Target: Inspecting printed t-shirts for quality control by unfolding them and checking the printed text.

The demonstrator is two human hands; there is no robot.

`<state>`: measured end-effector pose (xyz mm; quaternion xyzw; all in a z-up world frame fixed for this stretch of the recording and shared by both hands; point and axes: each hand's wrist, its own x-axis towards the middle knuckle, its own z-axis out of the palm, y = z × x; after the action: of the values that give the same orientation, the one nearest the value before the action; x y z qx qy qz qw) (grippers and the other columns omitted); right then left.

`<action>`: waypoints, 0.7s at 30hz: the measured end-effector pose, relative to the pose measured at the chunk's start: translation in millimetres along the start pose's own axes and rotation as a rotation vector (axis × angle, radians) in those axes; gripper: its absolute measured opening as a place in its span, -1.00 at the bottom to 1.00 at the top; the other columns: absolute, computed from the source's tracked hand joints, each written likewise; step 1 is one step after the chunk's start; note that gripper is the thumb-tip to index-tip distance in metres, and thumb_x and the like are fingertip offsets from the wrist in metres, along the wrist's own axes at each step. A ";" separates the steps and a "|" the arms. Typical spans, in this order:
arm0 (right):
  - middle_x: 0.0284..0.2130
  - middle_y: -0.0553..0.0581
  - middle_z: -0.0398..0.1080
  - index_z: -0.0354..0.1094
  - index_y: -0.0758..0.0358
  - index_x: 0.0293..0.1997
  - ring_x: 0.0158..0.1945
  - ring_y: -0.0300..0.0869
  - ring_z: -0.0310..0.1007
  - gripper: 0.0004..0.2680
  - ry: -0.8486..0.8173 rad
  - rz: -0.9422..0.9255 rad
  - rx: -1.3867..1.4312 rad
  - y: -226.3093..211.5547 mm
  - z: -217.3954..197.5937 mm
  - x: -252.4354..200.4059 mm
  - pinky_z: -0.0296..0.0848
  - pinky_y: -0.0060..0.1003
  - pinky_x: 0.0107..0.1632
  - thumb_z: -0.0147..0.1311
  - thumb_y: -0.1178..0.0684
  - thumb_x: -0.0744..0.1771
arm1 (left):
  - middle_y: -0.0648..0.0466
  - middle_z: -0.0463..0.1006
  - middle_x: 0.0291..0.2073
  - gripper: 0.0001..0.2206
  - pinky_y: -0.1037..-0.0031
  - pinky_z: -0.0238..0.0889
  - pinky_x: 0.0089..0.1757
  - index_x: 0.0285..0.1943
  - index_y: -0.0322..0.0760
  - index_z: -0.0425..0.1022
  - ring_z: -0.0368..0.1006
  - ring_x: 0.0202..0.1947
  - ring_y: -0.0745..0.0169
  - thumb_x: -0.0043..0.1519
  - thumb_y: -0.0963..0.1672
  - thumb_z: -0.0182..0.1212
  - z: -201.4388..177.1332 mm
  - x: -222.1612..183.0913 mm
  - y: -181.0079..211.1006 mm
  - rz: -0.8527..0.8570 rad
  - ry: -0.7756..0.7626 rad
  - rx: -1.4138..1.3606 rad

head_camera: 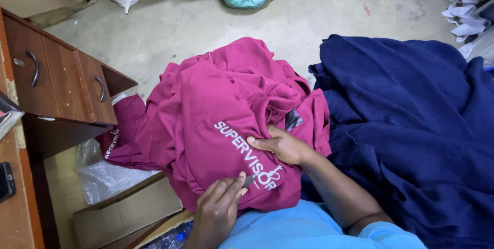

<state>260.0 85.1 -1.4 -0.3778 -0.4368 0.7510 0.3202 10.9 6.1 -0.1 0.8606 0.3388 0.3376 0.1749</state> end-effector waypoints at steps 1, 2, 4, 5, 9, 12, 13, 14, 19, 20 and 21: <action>0.09 0.19 0.56 0.44 0.31 0.13 0.10 -0.04 0.60 -0.71 0.003 -0.001 0.000 -0.7 -0.6 0.0 0.60 -0.17 0.22 0.01 -0.10 0.41 | 0.02 0.62 -0.20 -0.59 0.44 0.50 -0.30 0.31 -0.43 0.50 0.51 -0.33 0.24 0.25 -0.26 0.39 -0.3 2.1 0.4 0.003 -0.001 -0.002; 0.08 0.20 0.57 0.44 0.30 0.13 0.08 -0.03 0.62 -0.70 0.008 0.017 0.003 -1.0 -0.6 0.1 0.62 -0.16 0.21 0.01 -0.10 0.40 | 0.01 0.62 -0.19 -0.60 0.43 0.50 -0.29 0.30 -0.44 0.51 0.51 -0.33 0.23 0.26 -0.26 0.38 -0.9 3.4 1.3 0.011 -0.002 0.001; 0.06 0.21 0.57 0.43 0.30 0.13 0.05 -0.01 0.63 -0.70 0.012 0.035 0.006 -1.6 -0.7 0.4 0.64 -0.15 0.19 0.02 -0.11 0.40 | 0.00 0.63 -0.18 -0.62 0.41 0.49 -0.29 0.29 -0.45 0.51 0.52 -0.32 0.23 0.26 -0.26 0.37 -0.6 4.6 1.9 0.020 -0.003 0.005; 0.06 0.21 0.58 0.44 0.30 0.13 0.05 -0.02 0.63 -0.70 0.008 0.028 0.002 -2.1 -0.7 0.4 0.64 -0.16 0.19 0.02 -0.11 0.40 | 0.02 0.62 -0.18 -0.62 0.40 0.49 -0.28 0.30 -0.43 0.51 0.51 -0.32 0.23 0.28 -0.24 0.36 0.2 4.6 1.8 0.005 -0.015 0.012; 0.00 0.21 0.60 0.44 0.30 0.12 -0.01 -0.03 0.64 -0.70 0.042 0.093 0.018 -1.4 -0.1 0.5 0.67 -0.16 0.12 0.04 -0.11 0.39 | 0.01 0.63 -0.16 -0.64 0.31 0.44 -0.31 0.31 -0.39 0.52 0.50 -0.34 0.16 0.31 -0.27 0.25 5.0 -3.0 -2.8 0.017 -0.039 0.089; 0.08 0.23 0.58 0.42 0.30 0.19 0.05 0.01 0.63 -0.67 0.050 0.091 0.026 -15.2 4.9 -3.8 0.65 -0.13 0.17 0.04 -0.10 0.38 | 0.04 0.65 -0.21 -0.65 0.37 0.54 -0.23 0.23 -0.30 0.58 0.60 -0.32 0.22 0.24 -0.24 0.39 -2.9 6.0 -0.7 -0.043 0.029 -0.083; 0.08 0.23 0.58 0.42 0.30 0.19 0.05 0.01 0.63 -0.67 0.051 0.085 0.023 -22.9 7.9 -3.8 0.65 -0.13 0.17 0.04 -0.10 0.38 | 0.04 0.65 -0.21 -0.65 0.37 0.54 -0.23 0.23 -0.30 0.58 0.60 -0.32 0.22 0.24 -0.24 0.39 -8.4 6.9 2.0 -0.037 0.030 -0.081; 0.19 0.23 0.50 0.34 0.27 0.28 0.17 0.03 0.57 -0.61 0.049 0.003 -0.083 -30.8 11.4 -3.5 0.58 -0.10 0.26 0.01 -0.16 0.38 | -0.01 0.60 -0.12 -0.63 0.37 0.51 -0.15 0.32 -0.30 0.51 0.58 -0.19 0.16 0.32 -0.15 0.27 -15.0 7.9 4.3 -0.135 0.000 -0.171; 0.13 0.17 0.54 0.35 0.17 0.18 0.13 0.00 0.62 -0.61 0.156 -0.162 -0.487 -67.2 30.8 9.1 0.66 -0.12 0.17 -0.02 -0.28 0.36 | 0.09 0.59 -0.08 -0.22 0.29 0.42 -0.29 0.50 -0.17 0.30 0.33 -0.45 0.28 0.14 0.12 0.51 -20.7 12.9 20.6 -0.187 -0.039 -0.038; -0.02 0.17 0.51 0.34 0.20 0.02 0.04 -0.02 0.60 -0.69 0.181 -0.370 -0.527 -72.8 35.1 16.2 0.63 -0.12 0.20 -0.02 -0.24 0.39 | 0.14 0.45 -0.29 -0.39 0.31 0.39 -0.40 0.43 -0.17 0.40 0.32 -0.51 0.29 0.21 0.02 0.47 -17.8 14.2 20.0 -0.124 -0.003 0.093; -0.18 0.17 0.49 0.34 0.23 -0.13 -0.04 -0.04 0.58 -0.72 0.203 -0.579 -0.563 -78.2 39.6 23.7 0.59 -0.12 0.23 -0.02 -0.21 0.42 | 0.20 0.31 -0.49 -0.55 0.32 0.37 -0.51 0.36 -0.18 0.49 0.31 -0.58 0.29 0.28 -0.08 0.42 -15.0 15.4 19.0 -0.061 0.033 0.223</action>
<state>226.2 120.3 75.2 -0.3845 -0.6795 0.4400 0.4437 17.6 4.5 27.7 0.8584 0.4032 0.3063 0.0828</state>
